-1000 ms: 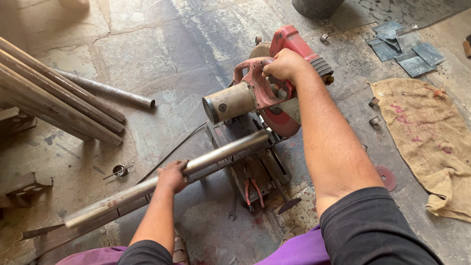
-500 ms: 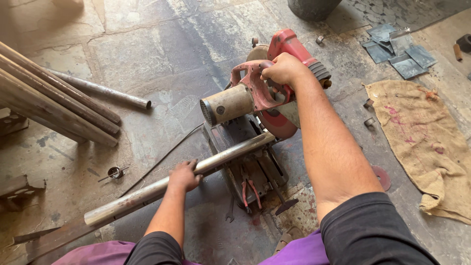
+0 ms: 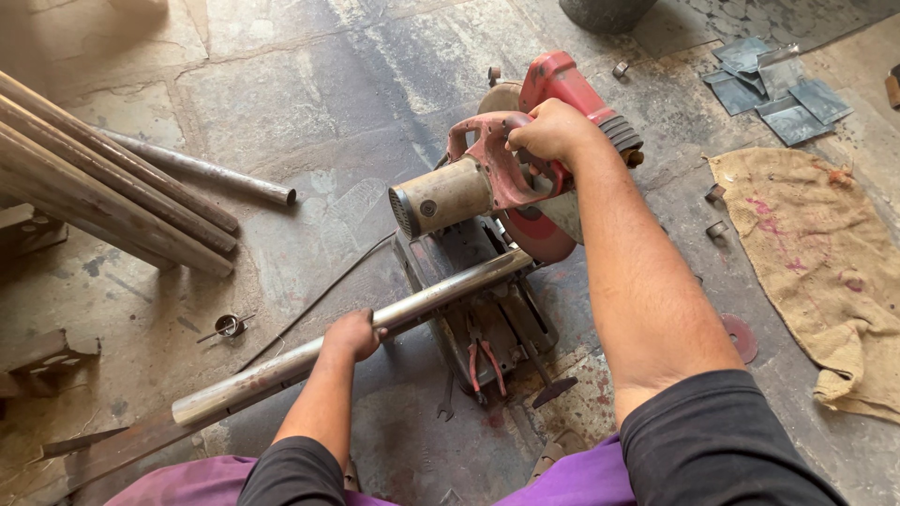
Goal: The person sits on the floor and uses a red chop saw to cut a long metal pipe into short cylindrical segments. The person positions the pipe, lowers the saw blade to cut, and repeats the process, producing a pile of cut pieces on the floor.
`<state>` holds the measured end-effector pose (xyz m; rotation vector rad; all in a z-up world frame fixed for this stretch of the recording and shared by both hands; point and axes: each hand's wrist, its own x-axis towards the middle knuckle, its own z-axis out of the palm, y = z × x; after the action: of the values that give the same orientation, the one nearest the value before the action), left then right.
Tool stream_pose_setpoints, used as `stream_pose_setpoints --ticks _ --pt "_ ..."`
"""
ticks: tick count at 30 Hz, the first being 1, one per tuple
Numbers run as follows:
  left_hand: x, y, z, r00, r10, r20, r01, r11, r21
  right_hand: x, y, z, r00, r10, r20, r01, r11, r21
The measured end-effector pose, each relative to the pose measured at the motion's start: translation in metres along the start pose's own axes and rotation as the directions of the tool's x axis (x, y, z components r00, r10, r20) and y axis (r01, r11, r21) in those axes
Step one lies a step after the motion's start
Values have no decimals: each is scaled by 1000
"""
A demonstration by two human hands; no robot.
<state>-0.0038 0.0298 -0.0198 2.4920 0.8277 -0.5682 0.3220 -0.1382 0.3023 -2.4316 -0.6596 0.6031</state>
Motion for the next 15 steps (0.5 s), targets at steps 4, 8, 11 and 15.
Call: stream_pose_setpoints --ticks 4,8,11,15 --pt "-3 5 -1 1000 -11 -14 11 1000 -4 -6 0 2 999 -8 -38 4 993 -116" --pt "-8 6 0 1000 -15 -16 15 1000 12 -15 9 10 1000 17 -20 -19 996 -86" --pt "-10 7 -1 999 -17 -35 18 1000 17 -17 15 11 999 6 -42 -10 996 -94" --pt "-11 7 0 999 -12 -45 13 1000 21 -20 24 17 998 -17 -68 12 998 -64"
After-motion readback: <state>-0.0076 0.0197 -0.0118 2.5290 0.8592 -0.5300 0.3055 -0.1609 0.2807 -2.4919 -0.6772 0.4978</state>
